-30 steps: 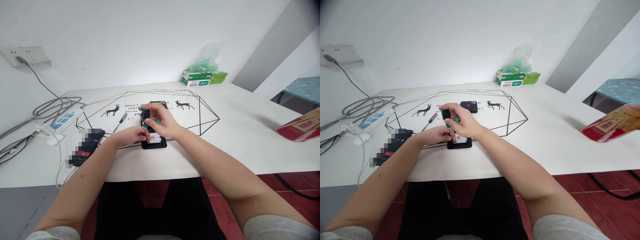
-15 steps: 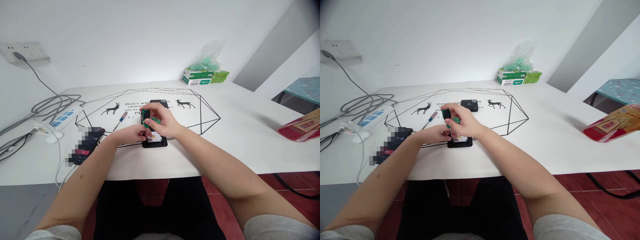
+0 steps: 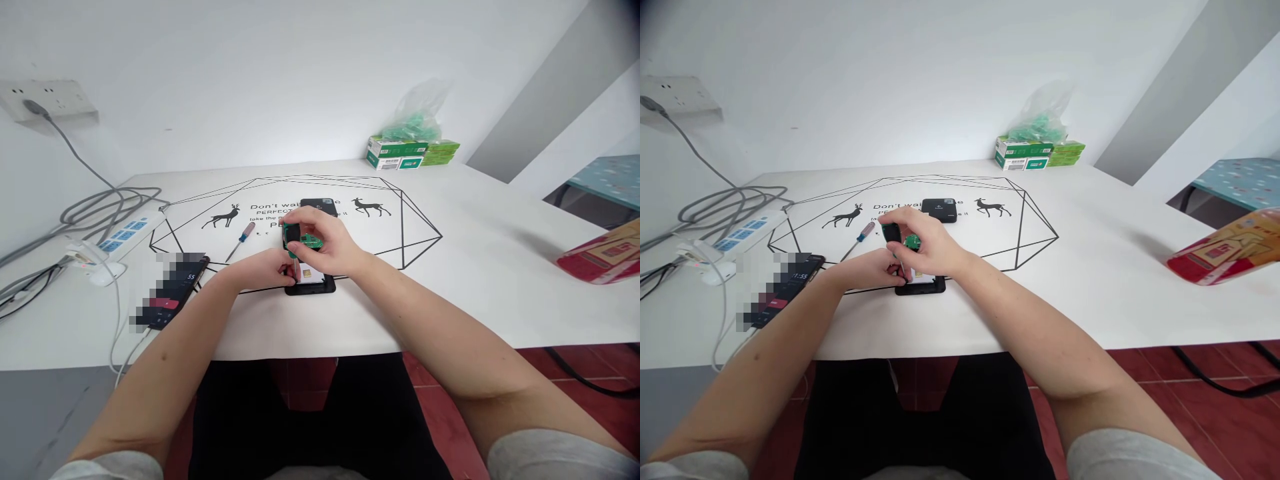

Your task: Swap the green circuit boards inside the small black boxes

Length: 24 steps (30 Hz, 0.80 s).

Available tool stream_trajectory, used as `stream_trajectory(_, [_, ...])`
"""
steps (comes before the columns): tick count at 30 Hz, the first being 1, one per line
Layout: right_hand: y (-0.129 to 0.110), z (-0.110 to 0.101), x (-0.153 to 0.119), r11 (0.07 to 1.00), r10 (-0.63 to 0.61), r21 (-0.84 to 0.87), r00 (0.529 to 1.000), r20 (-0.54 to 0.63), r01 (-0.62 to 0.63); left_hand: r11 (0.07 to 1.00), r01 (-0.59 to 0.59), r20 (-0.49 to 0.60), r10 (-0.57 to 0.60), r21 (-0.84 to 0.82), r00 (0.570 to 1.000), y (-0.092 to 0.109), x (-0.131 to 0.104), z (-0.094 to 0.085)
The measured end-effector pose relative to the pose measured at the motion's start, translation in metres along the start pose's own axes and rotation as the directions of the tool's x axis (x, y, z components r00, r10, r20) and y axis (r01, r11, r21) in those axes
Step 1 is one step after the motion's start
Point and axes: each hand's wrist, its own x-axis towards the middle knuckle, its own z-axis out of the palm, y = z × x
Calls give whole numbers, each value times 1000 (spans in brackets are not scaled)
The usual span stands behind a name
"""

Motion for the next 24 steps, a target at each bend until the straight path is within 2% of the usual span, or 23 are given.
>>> stream_trajectory(4, [-6, -1, 4, 997, -76, -24, 997, 25, 77, 1000, -9, -13, 10, 18, 1000, -6, 2, 2])
stream_trajectory(10, [-9, 3, 10, 977, -205, -65, 979, -16, 204, 998, -33, 8, 33, 47, 999, -7, 2, 2])
stream_trajectory(13, [-7, 4, 8, 979, -196, -54, 980, -17, 195, 996, -20, 37, 17, 85, 999, -1, 0, 0])
stream_trajectory(19, [-5, -1, 2, 997, -73, -36, 995, -63, 71, 991, 53, 39, -59, 126, 997, 4, -1, -3])
stream_trajectory(24, [-2, 3, 6, 989, -130, -88, 979, -157, 117, 993, 15, -14, -13, 119, 1000, 1, 0, -7])
